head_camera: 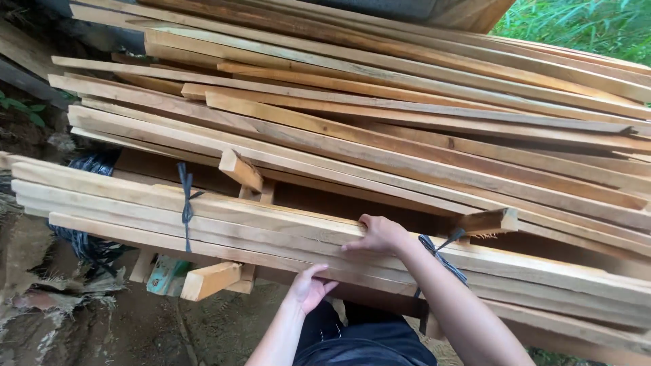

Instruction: Sorting thin wooden planks and bundling them together using black ties and a tightening tool.

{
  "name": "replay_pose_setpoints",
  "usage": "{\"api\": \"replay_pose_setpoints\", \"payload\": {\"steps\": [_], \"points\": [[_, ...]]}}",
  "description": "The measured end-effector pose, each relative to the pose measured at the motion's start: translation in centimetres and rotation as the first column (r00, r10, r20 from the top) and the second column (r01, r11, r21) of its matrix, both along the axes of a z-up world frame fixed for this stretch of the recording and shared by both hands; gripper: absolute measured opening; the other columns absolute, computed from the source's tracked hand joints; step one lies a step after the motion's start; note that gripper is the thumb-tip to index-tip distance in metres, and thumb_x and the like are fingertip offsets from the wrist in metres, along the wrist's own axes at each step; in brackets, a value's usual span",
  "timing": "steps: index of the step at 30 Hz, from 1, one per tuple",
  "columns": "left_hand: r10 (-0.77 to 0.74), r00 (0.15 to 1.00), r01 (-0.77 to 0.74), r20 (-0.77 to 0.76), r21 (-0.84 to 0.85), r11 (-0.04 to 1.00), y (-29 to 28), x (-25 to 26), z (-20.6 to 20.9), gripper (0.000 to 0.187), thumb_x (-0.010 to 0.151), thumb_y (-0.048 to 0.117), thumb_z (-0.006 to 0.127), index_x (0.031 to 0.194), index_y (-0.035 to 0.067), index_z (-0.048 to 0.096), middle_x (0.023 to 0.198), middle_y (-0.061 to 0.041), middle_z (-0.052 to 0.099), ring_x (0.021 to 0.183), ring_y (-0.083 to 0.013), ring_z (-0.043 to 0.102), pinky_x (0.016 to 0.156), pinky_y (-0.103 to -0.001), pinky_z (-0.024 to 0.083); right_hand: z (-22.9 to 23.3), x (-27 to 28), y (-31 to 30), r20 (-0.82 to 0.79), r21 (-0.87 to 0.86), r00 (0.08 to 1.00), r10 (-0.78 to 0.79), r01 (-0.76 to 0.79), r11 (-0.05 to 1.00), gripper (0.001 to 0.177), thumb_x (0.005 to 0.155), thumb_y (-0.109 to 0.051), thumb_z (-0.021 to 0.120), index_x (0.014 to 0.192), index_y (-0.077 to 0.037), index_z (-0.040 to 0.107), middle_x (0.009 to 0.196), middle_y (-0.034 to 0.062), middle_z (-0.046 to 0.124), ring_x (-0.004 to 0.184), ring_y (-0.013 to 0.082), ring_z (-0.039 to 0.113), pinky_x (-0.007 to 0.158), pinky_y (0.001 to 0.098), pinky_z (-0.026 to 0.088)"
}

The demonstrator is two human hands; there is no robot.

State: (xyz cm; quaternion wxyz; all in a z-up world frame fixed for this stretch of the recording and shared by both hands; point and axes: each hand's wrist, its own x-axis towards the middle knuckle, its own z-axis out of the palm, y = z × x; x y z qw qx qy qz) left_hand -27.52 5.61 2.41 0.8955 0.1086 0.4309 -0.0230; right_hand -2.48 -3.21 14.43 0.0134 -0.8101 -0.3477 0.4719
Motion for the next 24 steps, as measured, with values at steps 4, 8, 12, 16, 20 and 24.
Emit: {"api": "replay_pose_setpoints", "payload": {"steps": [4,8,12,16,20,24], "points": [[0.083,0.990,-0.073,0.111,-0.092,0.993,-0.8,-2.3,-6.8,0.032,0.090,0.009,0.066,0.118,-0.004,0.058,0.123,-0.021,0.062,0.117,-0.0325,0.060,0.105,-0.048,0.053,2.9,-3.6,-1.4,0.185,0.069,0.983,-0.005,-0.008,0.998,0.112,0.058,-0.088,0.072,0.135,-0.008,0.058,0.122,0.0171,0.069,0.116,0.0330,0.067,0.099,0.0434,0.054],[0.089,0.987,-0.079,0.137,-0.081,0.994,-1.3,-3.3,-9.9,0.022,0.087,0.006,0.062,0.108,-0.001,0.061,0.108,-0.018,0.067,0.103,-0.0324,0.065,0.097,-0.049,0.056,3.0,-7.4,-3.6,0.394,0.227,0.917,-0.060,-0.034,0.973,0.101,0.059,-0.080,0.078,0.126,-0.008,0.060,0.115,0.0117,0.068,0.113,0.0295,0.064,0.096,0.0440,0.050],[-0.009,1.000,0.006,-0.029,-0.090,0.996,-0.7,-3.8,-6.9,0.030,0.085,0.006,0.061,0.113,-0.004,0.064,0.106,-0.018,0.073,0.104,-0.0322,0.072,0.100,-0.043,0.058,4.8,-10.8,-4.6,0.478,0.276,0.871,-0.111,-0.029,0.961,0.095,0.059,-0.073,0.082,0.123,-0.006,0.060,0.113,0.0089,0.064,0.115,0.0274,0.059,0.098,0.0418,0.045],[-0.521,0.815,0.559,-0.255,0.107,0.822,0.0,-4.8,-4.3,0.034,0.095,0.030,0.066,0.120,0.007,0.071,0.116,-0.013,0.072,0.109,-0.0264,0.064,0.098,-0.038,0.054,6.2,-11.1,-4.9,0.413,0.273,0.904,-0.109,-0.009,0.962,0.098,0.058,-0.075,0.082,0.124,-0.006,0.060,0.113,0.0089,0.064,0.116,0.0265,0.058,0.098,0.0409,0.044],[-0.840,0.176,0.772,-0.514,0.601,-0.206,-0.5,-5.1,-1.3,0.032,0.095,0.033,0.069,0.119,0.013,0.076,0.120,-0.008,0.073,0.106,-0.0171,0.066,0.096,-0.032,0.051,5.2,-10.7,-5.4,0.371,0.305,0.921,-0.115,-0.004,0.952,0.099,0.057,-0.075,0.083,0.125,-0.006,0.060,0.111,0.0096,0.066,0.112,0.0265,0.061,0.096,0.0406,0.046],[-0.934,0.214,0.591,-0.285,0.799,-0.109,-0.6,-1.1,14.2,0.028,0.096,0.032,0.068,0.108,0.010,0.080,0.098,-0.008,0.079,0.085,-0.0132,0.069,0.084,-0.031,0.056,4.0,-11.4,-5.9,0.411,0.335,0.903,-0.128,-0.018,0.942,0.088,0.060,-0.071,0.082,0.115,-0.006,0.061,0.110,0.0097,0.067,0.110,0.0266,0.063,0.094,0.0405,0.047]]}}
